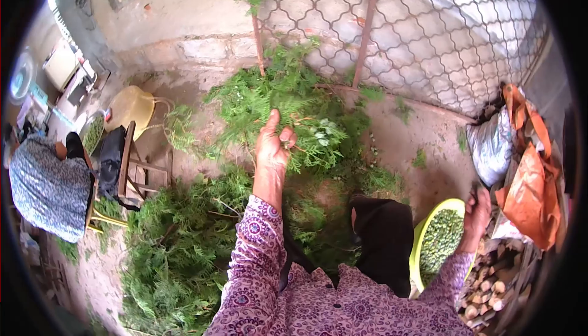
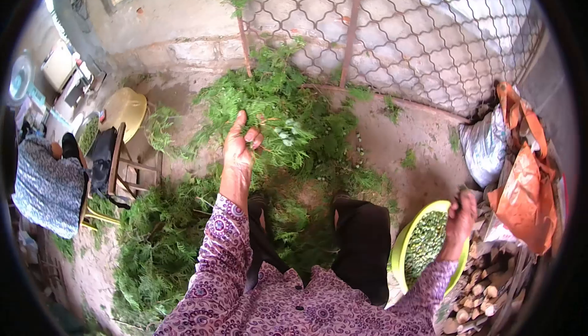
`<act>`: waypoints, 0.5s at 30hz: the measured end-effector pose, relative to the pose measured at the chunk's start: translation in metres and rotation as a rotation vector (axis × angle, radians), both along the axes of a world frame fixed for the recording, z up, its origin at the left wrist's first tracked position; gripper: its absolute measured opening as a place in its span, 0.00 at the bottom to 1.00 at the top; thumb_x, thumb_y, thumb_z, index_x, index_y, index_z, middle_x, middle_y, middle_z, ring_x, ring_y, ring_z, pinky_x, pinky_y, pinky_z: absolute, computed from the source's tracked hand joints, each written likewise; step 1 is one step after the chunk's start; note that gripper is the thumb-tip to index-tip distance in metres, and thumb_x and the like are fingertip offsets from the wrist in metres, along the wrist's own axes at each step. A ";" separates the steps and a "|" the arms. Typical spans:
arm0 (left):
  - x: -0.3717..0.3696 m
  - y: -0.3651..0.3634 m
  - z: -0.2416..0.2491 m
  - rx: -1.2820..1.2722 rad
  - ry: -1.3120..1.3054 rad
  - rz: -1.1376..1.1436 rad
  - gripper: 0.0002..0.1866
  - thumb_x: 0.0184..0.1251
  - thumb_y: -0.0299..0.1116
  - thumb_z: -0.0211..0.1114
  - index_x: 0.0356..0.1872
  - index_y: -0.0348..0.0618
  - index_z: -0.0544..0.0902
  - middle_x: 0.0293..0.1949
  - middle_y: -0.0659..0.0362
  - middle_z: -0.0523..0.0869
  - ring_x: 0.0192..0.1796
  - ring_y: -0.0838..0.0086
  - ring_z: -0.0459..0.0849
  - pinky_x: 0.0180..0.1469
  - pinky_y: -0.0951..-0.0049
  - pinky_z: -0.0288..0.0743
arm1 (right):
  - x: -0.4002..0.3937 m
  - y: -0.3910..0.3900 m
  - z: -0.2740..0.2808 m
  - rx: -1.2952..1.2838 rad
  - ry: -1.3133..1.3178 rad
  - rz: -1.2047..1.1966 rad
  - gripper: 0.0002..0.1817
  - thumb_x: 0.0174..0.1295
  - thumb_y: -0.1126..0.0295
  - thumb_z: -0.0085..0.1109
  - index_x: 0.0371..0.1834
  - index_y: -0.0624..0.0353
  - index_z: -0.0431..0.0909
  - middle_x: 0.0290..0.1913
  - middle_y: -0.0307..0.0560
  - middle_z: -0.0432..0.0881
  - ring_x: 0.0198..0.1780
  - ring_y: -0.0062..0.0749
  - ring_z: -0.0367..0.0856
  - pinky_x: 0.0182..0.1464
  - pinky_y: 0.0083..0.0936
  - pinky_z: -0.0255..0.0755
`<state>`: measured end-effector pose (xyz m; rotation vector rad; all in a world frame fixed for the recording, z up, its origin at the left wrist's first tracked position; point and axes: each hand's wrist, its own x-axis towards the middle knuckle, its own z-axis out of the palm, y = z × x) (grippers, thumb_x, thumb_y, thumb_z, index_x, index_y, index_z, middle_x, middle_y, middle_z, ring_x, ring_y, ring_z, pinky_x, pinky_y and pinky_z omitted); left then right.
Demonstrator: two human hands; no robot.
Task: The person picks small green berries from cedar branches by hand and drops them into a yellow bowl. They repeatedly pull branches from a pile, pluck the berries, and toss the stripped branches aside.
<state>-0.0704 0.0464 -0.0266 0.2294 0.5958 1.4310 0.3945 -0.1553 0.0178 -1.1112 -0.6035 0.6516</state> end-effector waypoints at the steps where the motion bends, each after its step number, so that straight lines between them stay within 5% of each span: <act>1: 0.003 -0.004 0.010 -0.021 -0.068 0.052 0.11 0.60 0.44 0.58 0.37 0.52 0.69 0.10 0.66 0.62 0.12 0.78 0.59 0.15 0.78 0.51 | 0.013 -0.013 0.003 0.020 -0.110 -0.062 0.05 0.56 0.74 0.53 0.36 0.58 0.72 0.27 0.39 0.75 0.20 0.13 0.65 0.17 0.07 0.54; 4: 0.004 -0.016 0.019 0.081 -0.066 0.027 0.16 0.58 0.36 0.62 0.39 0.43 0.66 0.24 0.63 0.69 0.13 0.79 0.63 0.15 0.77 0.58 | 0.064 -0.043 -0.003 -0.024 -0.590 -0.236 0.05 0.58 0.73 0.48 0.37 0.59 0.72 0.27 0.37 0.75 0.21 0.12 0.64 0.20 0.08 0.56; 6: 0.006 -0.016 0.016 0.082 -0.064 0.024 0.16 0.58 0.36 0.62 0.39 0.43 0.66 0.25 0.63 0.69 0.13 0.79 0.63 0.15 0.76 0.59 | 0.086 -0.051 -0.017 -0.304 -1.278 -0.573 0.15 0.56 0.69 0.50 0.45 0.64 0.69 0.35 0.48 0.76 0.34 0.36 0.74 0.36 0.28 0.70; 7: 0.007 -0.016 0.014 0.075 -0.054 0.019 0.16 0.58 0.35 0.62 0.39 0.42 0.65 0.26 0.62 0.70 0.13 0.79 0.63 0.15 0.76 0.59 | 0.109 -0.054 -0.041 -0.696 -1.673 -0.756 0.25 0.51 0.66 0.56 0.52 0.63 0.65 0.42 0.60 0.74 0.43 0.52 0.73 0.48 0.38 0.67; 8: 0.007 -0.015 0.014 0.084 -0.070 0.024 0.16 0.58 0.35 0.62 0.39 0.42 0.65 0.26 0.62 0.70 0.13 0.79 0.63 0.15 0.76 0.59 | 0.161 -0.073 -0.091 -0.778 -1.926 -0.691 0.38 0.44 0.63 0.62 0.59 0.61 0.58 0.44 0.69 0.71 0.46 0.60 0.70 0.51 0.43 0.64; 10: 0.007 -0.016 0.013 0.065 -0.043 0.039 0.17 0.57 0.34 0.63 0.39 0.42 0.64 0.29 0.60 0.70 0.13 0.79 0.64 0.13 0.76 0.60 | 0.133 -0.088 -0.091 -1.186 -1.428 -0.390 0.47 0.36 0.61 0.65 0.62 0.62 0.54 0.46 0.74 0.70 0.50 0.62 0.67 0.52 0.44 0.63; 11: 0.007 -0.021 0.020 0.041 -0.024 0.064 0.18 0.57 0.34 0.63 0.39 0.43 0.61 0.32 0.59 0.70 0.13 0.79 0.64 0.12 0.77 0.59 | 0.130 -0.093 -0.098 -1.276 -1.449 -0.397 0.43 0.36 0.59 0.64 0.59 0.64 0.59 0.44 0.72 0.72 0.49 0.59 0.70 0.53 0.42 0.63; 12: 0.006 -0.023 0.020 0.033 -0.028 0.064 0.18 0.57 0.34 0.63 0.39 0.43 0.61 0.32 0.59 0.70 0.13 0.79 0.64 0.12 0.77 0.59 | 0.119 -0.093 -0.096 -1.233 -1.274 -0.305 0.35 0.39 0.57 0.62 0.52 0.66 0.68 0.43 0.67 0.75 0.48 0.54 0.72 0.53 0.39 0.64; 15: 0.002 -0.016 0.012 0.090 -0.026 -0.030 0.20 0.56 0.34 0.64 0.39 0.43 0.58 0.34 0.58 0.69 0.13 0.79 0.64 0.12 0.78 0.59 | 0.115 -0.085 -0.106 -1.121 -1.391 -0.060 0.27 0.43 0.58 0.59 0.44 0.67 0.74 0.43 0.63 0.76 0.49 0.50 0.73 0.53 0.36 0.65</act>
